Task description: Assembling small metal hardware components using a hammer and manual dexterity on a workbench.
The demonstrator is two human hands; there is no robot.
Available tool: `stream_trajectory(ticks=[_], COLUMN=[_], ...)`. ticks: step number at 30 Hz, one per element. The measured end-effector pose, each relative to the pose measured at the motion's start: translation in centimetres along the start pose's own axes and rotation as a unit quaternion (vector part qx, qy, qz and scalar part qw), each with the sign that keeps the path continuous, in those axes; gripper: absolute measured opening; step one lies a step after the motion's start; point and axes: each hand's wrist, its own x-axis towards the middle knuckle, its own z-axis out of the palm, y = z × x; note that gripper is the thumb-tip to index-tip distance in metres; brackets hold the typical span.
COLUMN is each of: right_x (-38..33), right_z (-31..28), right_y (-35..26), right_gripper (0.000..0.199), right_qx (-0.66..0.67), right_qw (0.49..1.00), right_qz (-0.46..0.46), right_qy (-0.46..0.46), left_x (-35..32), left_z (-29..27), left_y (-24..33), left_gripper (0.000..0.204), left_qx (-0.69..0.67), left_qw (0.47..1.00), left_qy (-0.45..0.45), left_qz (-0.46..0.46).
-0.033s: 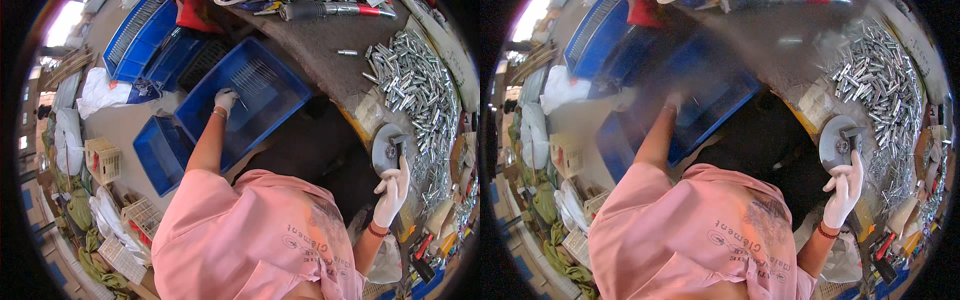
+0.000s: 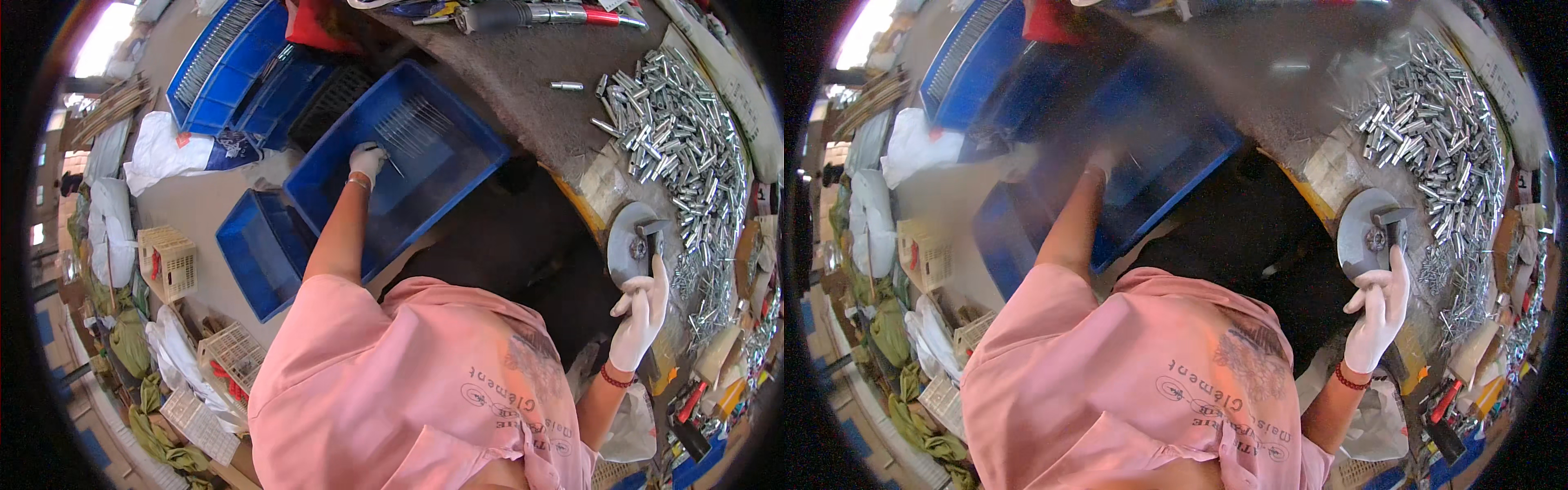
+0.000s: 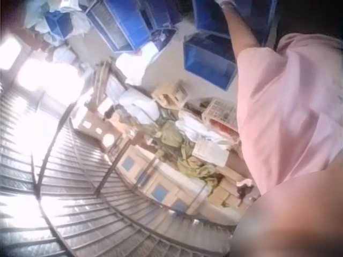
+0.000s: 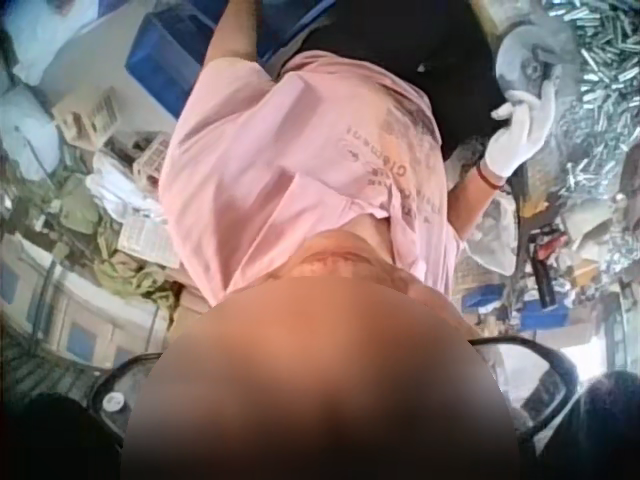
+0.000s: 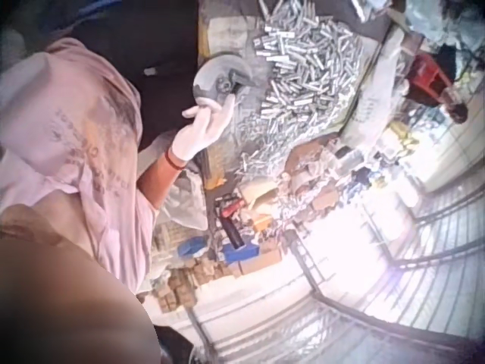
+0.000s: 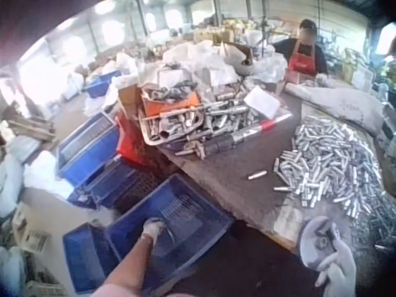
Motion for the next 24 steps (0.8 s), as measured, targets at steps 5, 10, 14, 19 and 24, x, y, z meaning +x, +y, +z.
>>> stream_trajectory(ticks=[5,10,14,19,24], right_x=[0.1,-0.6,0.0,-1.4,-0.7], right_z=[0.0,-0.8,-1.4,-2.1,-1.3], right_y=[0.3,1.4,1.2,1.5,-0.8], right_gripper=[0.056,0.052,0.05,0.043,0.034], right_qx=[0.013,0.051,0.117,0.126,0.1], right_qw=[1.0,0.998,0.992,0.991,0.99], right_qz=[-0.006,0.012,0.017,0.044,0.063], right_qy=[0.01,0.021,-0.052,-0.025,-0.08], left_x=[3.9,0.7,-0.8,-13.9,-19.3], left_z=[1.9,6.4,-2.3,8.7,14.4], left_y=[-3.1,-0.1,2.4,25.3,35.7], left_gripper=[0.04,0.04,0.033,0.018,0.014], left_qx=[0.004,0.166,0.165,0.038,0.265], left_qw=[0.994,0.965,0.921,0.909,0.697], left_qy=[0.074,0.175,0.281,0.119,-0.099], left_qz=[0.086,0.101,0.214,0.397,0.659])
